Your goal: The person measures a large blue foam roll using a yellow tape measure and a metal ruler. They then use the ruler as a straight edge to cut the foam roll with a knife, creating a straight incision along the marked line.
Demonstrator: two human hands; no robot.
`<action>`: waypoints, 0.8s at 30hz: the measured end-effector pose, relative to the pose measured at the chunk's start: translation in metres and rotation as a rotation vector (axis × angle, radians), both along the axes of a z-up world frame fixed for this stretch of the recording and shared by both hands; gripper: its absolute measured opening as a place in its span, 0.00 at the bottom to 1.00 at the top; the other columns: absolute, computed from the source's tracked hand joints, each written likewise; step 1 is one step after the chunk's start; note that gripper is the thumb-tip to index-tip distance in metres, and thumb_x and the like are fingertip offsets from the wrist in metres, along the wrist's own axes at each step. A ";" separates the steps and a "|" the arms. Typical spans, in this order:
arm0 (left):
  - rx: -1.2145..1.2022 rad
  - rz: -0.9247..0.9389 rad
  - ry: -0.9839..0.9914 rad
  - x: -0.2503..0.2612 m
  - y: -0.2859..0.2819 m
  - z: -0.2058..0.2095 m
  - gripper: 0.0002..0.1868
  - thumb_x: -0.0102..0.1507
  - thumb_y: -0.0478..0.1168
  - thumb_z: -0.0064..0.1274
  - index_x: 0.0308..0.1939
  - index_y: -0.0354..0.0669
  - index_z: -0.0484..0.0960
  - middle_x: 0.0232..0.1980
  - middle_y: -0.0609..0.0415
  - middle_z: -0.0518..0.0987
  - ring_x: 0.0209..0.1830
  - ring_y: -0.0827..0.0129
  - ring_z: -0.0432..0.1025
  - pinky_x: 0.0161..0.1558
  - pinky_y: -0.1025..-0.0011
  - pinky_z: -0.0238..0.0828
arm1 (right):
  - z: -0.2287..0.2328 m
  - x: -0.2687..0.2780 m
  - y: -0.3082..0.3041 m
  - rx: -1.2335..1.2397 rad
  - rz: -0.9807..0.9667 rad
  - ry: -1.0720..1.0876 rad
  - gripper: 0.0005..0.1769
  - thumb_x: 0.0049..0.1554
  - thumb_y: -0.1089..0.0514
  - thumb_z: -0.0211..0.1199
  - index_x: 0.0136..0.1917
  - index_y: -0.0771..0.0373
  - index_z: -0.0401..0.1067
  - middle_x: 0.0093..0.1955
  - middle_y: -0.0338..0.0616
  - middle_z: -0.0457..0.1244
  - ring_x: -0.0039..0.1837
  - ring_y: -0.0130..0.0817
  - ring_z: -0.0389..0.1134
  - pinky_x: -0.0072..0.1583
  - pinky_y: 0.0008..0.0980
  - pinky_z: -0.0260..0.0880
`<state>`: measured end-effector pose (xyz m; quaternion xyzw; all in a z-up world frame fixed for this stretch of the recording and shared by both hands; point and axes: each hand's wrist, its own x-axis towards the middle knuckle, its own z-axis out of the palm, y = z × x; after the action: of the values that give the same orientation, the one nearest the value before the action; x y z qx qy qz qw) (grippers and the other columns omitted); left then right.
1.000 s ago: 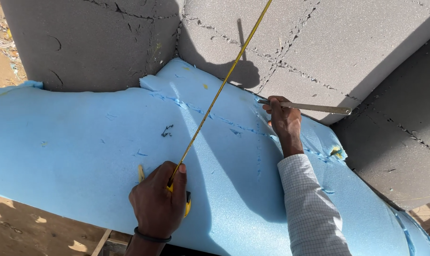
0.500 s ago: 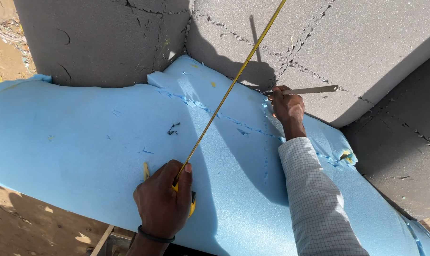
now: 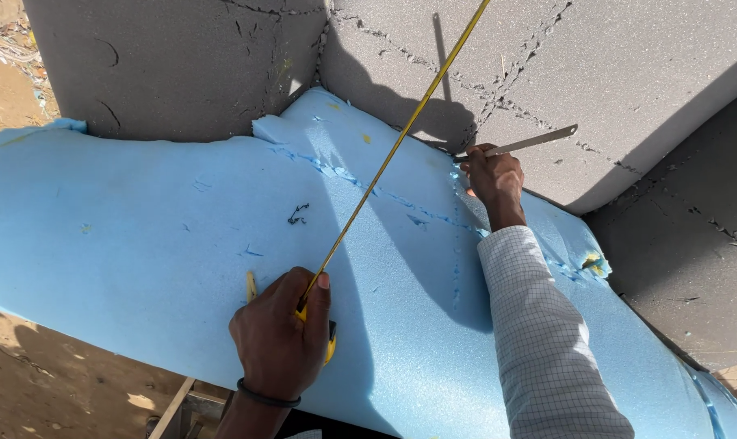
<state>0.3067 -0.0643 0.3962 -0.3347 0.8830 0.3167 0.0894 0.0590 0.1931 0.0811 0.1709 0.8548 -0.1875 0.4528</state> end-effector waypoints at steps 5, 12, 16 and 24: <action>-0.003 0.000 0.004 0.002 0.000 0.000 0.27 0.85 0.55 0.49 0.31 0.56 0.71 0.23 0.67 0.66 0.20 0.74 0.57 0.25 0.64 0.47 | 0.073 0.002 -0.015 -0.063 -0.239 -0.027 0.20 0.74 0.49 0.59 0.67 0.52 0.90 0.58 0.41 0.84 0.57 0.36 0.87 0.54 0.34 0.92; -0.001 -0.010 0.000 0.004 0.000 -0.002 0.27 0.86 0.56 0.48 0.32 0.56 0.72 0.22 0.68 0.66 0.20 0.75 0.57 0.24 0.64 0.46 | 0.121 0.033 0.000 -0.240 -0.240 0.109 0.26 0.77 0.45 0.57 0.73 0.61 0.87 0.59 0.50 0.83 0.60 0.42 0.88 0.50 0.44 0.94; -0.008 -0.017 0.047 0.002 0.000 0.000 0.27 0.87 0.54 0.47 0.32 0.56 0.72 0.22 0.69 0.65 0.20 0.77 0.56 0.25 0.66 0.45 | 0.113 0.028 -0.004 -0.173 -0.254 0.098 0.29 0.77 0.41 0.53 0.77 0.56 0.84 0.62 0.44 0.83 0.62 0.38 0.86 0.52 0.46 0.94; -0.012 -0.008 0.047 0.005 -0.001 -0.001 0.26 0.87 0.55 0.48 0.33 0.56 0.74 0.22 0.68 0.66 0.20 0.75 0.57 0.25 0.65 0.47 | 0.097 0.035 -0.003 -0.144 -0.193 0.079 0.29 0.73 0.39 0.56 0.73 0.51 0.88 0.60 0.37 0.84 0.61 0.34 0.85 0.54 0.39 0.90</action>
<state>0.3114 -0.0649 0.3950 -0.3241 0.8881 0.3188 0.0677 0.0939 0.1898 0.1785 0.2117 0.8360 -0.2977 0.4095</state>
